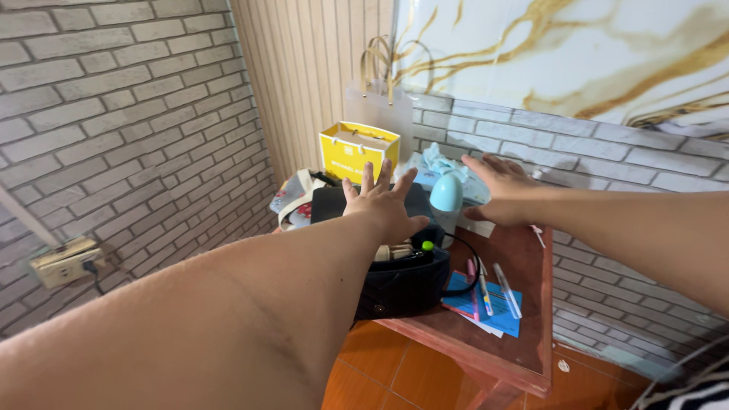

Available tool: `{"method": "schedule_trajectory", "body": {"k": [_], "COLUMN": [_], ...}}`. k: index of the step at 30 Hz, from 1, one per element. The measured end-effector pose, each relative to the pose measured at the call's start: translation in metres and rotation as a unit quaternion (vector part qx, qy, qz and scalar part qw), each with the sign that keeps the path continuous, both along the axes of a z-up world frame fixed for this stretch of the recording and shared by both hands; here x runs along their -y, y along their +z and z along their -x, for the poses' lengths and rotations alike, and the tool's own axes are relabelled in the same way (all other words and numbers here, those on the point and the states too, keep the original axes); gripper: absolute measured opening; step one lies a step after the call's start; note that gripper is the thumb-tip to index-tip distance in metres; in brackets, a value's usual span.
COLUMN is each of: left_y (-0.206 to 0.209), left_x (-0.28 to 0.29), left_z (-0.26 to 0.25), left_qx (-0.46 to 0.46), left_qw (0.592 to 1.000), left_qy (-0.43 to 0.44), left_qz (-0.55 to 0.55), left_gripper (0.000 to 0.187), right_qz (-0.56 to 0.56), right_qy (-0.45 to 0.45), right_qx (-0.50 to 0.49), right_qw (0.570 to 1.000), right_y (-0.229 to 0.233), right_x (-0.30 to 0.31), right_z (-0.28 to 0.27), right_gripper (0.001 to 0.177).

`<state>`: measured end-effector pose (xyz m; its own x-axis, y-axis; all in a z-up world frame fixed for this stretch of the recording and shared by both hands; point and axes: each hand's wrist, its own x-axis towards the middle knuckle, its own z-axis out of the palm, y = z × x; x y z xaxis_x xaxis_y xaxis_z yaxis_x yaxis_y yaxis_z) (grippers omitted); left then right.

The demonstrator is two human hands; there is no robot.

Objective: The person packs a black handbag with daily essentials from a wooden table. They place a hair straightener, power bank, wallet, pens, a small bottle, and a lollipop into the bag, then close the flap and secure the magnetic clasp.

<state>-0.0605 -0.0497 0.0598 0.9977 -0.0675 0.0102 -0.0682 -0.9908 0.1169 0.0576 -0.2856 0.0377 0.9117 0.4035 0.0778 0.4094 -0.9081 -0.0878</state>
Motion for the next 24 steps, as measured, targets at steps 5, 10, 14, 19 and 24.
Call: {"method": "schedule_trajectory", "body": {"k": [5, 10, 14, 19, 24], "left_y": [-0.01, -0.024, -0.027, -0.027, -0.035], "left_x": [0.019, 0.051, 0.079, 0.115, 0.142], "left_z": [-0.01, -0.017, -0.027, -0.05, -0.077], "left_qx": [0.008, 0.008, -0.009, -0.018, -0.023], "left_qw": [0.999, 0.996, 0.994, 0.993, 0.994], "left_qy": [-0.038, -0.08, -0.102, -0.113, -0.105], "left_qz": [0.012, 0.029, 0.029, 0.027, 0.03], "left_gripper": [0.096, 0.097, 0.098, 0.098, 0.1], "right_qz": [0.043, 0.052, 0.068, 0.084, 0.09], "right_qy": [-0.066, -0.09, -0.126, -0.153, -0.113], "right_qx": [-0.006, -0.009, -0.026, -0.055, -0.053], "right_qw": [0.997, 0.994, 0.989, 0.983, 0.988], "right_y": [-0.008, -0.018, -0.02, -0.019, -0.018], "right_x": [0.031, 0.065, 0.088, 0.114, 0.137], "right_z": [0.011, 0.025, 0.028, 0.016, -0.016], "right_gripper": [0.11, 0.111, 0.111, 0.111, 0.114]}}
